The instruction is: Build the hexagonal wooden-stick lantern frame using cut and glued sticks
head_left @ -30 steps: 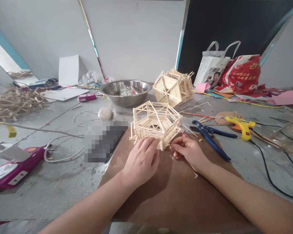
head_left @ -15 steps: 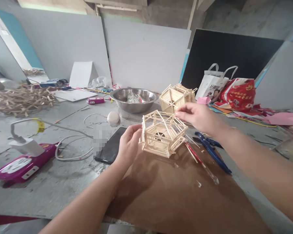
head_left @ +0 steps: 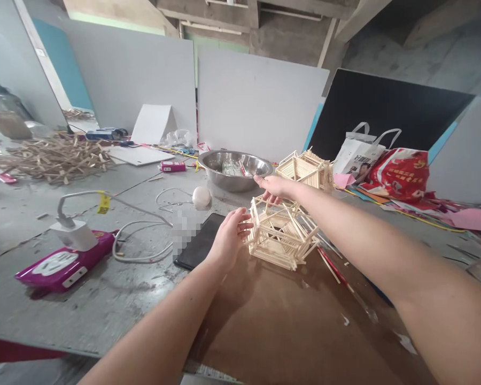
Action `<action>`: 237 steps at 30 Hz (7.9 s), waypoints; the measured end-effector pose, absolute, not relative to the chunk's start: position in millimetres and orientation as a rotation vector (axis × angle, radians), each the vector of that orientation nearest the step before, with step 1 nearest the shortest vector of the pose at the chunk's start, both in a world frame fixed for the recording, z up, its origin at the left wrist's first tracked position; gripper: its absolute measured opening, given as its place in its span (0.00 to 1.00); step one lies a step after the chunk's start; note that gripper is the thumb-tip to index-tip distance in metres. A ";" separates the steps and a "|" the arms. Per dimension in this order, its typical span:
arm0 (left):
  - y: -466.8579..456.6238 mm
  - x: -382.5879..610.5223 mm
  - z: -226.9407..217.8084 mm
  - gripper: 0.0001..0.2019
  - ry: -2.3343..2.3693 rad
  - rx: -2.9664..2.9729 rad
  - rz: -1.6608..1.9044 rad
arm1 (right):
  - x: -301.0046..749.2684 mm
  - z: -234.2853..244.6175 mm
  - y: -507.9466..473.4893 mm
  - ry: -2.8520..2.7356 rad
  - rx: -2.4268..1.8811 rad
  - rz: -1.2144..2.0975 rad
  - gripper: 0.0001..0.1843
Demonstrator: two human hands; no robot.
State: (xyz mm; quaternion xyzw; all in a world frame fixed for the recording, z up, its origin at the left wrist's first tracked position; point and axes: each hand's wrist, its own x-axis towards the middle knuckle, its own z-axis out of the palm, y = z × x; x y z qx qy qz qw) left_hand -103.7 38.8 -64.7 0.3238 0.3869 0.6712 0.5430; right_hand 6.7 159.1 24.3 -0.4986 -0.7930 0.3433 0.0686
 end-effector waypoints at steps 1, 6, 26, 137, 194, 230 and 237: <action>38.4 -103.6 -65.0 0.16 0.923 0.775 1.586 | 4.2 21.4 157.4 -2.414 -1.510 1.046 0.41; 36.1 -103.2 -64.8 0.16 0.882 0.789 1.540 | -0.2 8.2 152.5 -2.415 -1.471 1.292 0.44; 22.2 -95.3 -54.4 0.11 0.885 0.817 1.464 | 7.9 -0.3 142.0 -2.318 -1.423 0.465 0.12; 58.2 -90.6 -71.7 0.06 0.830 0.814 0.734 | 125.8 -10.8 75.6 -2.207 -0.946 0.535 0.09; -16.5 -84.2 -57.0 0.07 1.833 1.921 1.231 | 73.1 3.3 39.9 -2.924 -0.863 -0.080 0.13; -16.3 -87.2 -53.8 0.10 1.968 1.888 1.147 | 80.7 -5.6 38.5 -2.737 -0.849 0.045 0.11; -9.9 -89.1 -58.0 0.09 1.534 1.242 1.352 | 78.8 -5.2 37.6 -2.738 -0.869 0.061 0.12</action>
